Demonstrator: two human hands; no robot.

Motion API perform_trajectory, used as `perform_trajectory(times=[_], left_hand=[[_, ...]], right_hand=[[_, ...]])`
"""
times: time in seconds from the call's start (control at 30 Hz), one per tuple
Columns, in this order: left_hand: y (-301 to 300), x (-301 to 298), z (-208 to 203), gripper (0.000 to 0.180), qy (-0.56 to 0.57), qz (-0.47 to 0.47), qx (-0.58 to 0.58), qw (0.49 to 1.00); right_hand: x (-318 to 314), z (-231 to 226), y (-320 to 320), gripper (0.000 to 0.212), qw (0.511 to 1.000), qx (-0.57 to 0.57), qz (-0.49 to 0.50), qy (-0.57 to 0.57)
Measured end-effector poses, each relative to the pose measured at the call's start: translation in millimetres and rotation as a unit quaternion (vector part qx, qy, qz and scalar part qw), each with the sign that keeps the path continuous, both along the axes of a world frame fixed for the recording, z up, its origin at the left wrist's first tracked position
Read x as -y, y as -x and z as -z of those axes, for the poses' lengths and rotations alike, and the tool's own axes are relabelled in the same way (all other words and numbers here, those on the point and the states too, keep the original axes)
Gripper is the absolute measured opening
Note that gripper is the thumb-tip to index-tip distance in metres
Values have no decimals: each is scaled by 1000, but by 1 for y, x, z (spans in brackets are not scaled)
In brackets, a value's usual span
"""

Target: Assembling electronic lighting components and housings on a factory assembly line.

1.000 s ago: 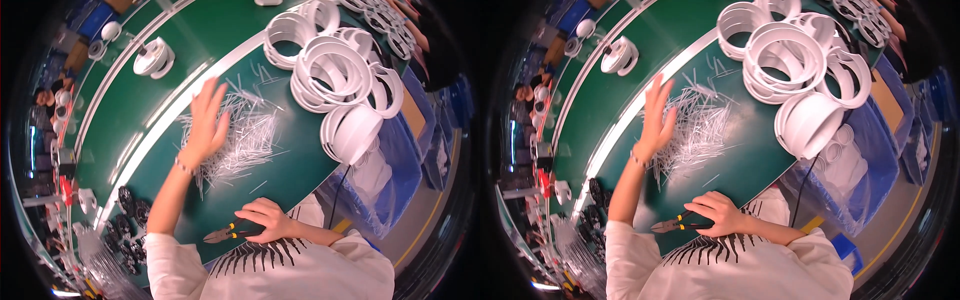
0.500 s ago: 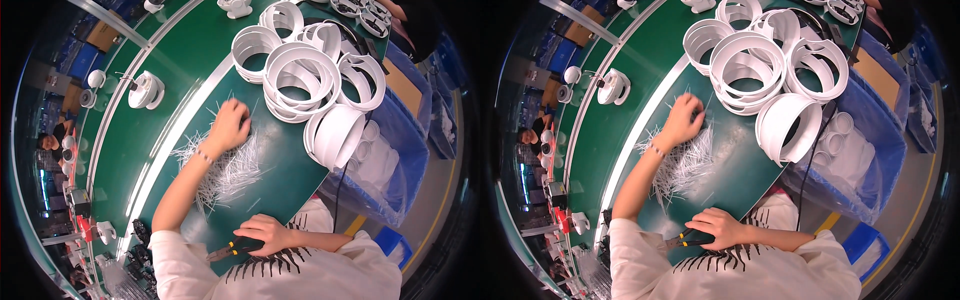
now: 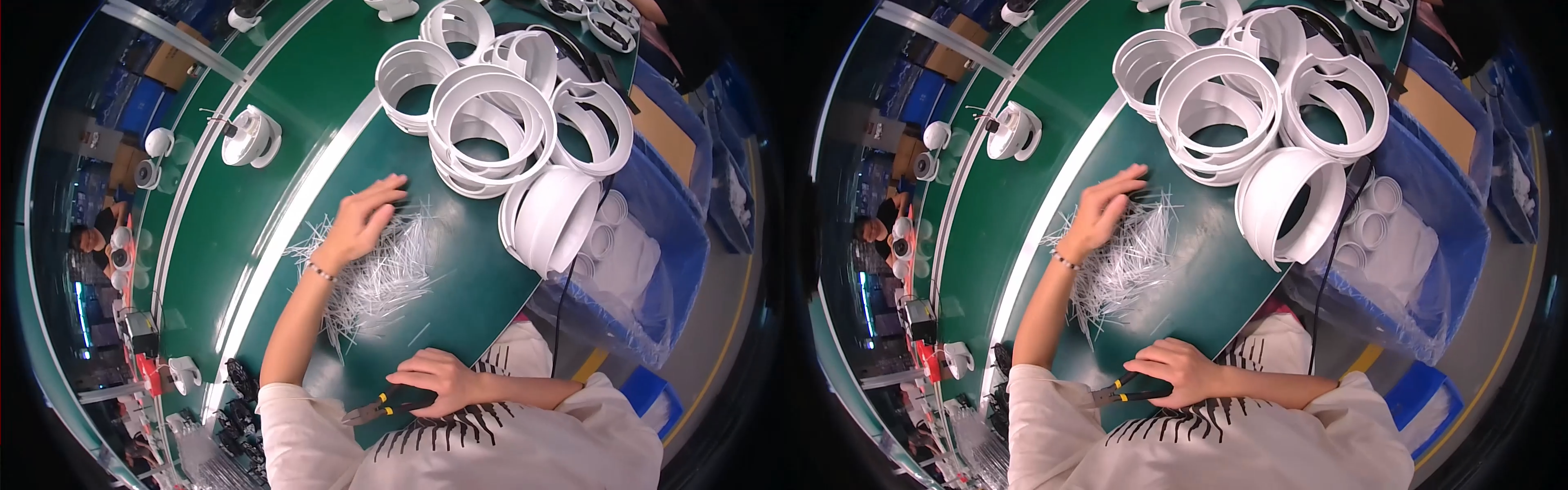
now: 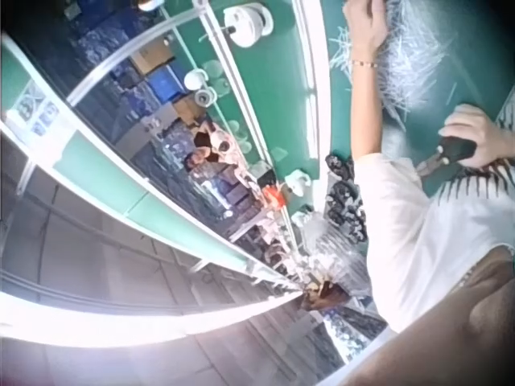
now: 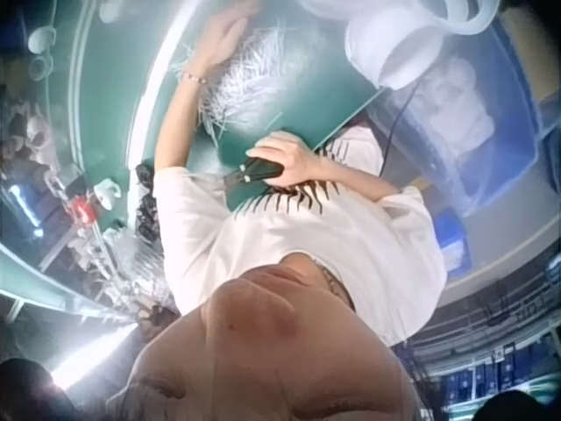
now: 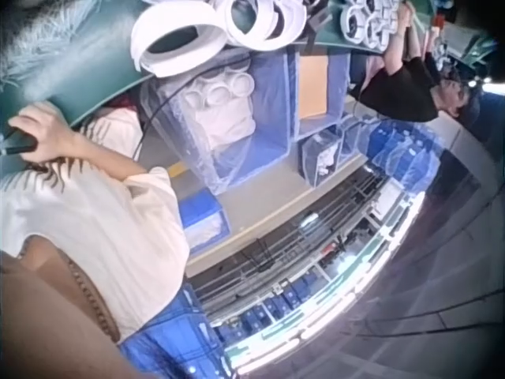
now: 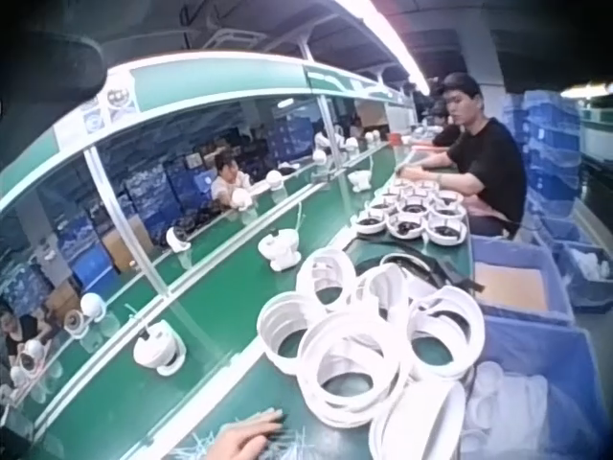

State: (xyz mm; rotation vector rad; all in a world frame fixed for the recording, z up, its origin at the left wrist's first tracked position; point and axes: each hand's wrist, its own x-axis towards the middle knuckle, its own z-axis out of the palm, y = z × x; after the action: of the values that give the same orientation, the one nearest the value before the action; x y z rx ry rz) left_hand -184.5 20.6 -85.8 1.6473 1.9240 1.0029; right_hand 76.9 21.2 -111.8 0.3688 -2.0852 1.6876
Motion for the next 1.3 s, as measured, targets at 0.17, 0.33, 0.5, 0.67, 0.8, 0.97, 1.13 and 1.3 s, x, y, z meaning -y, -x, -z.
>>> perform_trajectory(times=[0.17, 0.33, 0.5, 0.67, 0.8, 0.97, 1.13, 1.3], left_hand=[[28, 23, -7, 44, -85, -147, -27, 985], [47, 94, -17, 48, -166, -319, -10, 933], [23, 142, 5, 55, -7, -305, -83, 949], [-16, 110, 18, 54, 24, -220, -98, 970], [-38, 94, -7, 57, -40, -195, -103, 975], [-56, 141, -26, 54, -66, -345, -143, 925], [-138, 191, -22, 75, 146, -398, -153, 893], [-176, 190, 3, 103, 265, -400, -183, 858]], right_hand=[[1, 0, 1, 53, 1000, -17, 2, 3], [1, 0, 4, 53, 1000, -16, -2, 7], [-2, -1, 5, 52, 1000, -12, -6, -9], [1, -1, 6, 52, 1000, -14, -8, -9], [2, -3, 5, 52, 1000, -19, -2, -12], [1, 0, 4, 53, 1000, -21, 9, -7], [0, 1, 5, 53, 1000, -10, -8, -18], [4, -4, 8, 50, 1000, -11, -14, -21]])
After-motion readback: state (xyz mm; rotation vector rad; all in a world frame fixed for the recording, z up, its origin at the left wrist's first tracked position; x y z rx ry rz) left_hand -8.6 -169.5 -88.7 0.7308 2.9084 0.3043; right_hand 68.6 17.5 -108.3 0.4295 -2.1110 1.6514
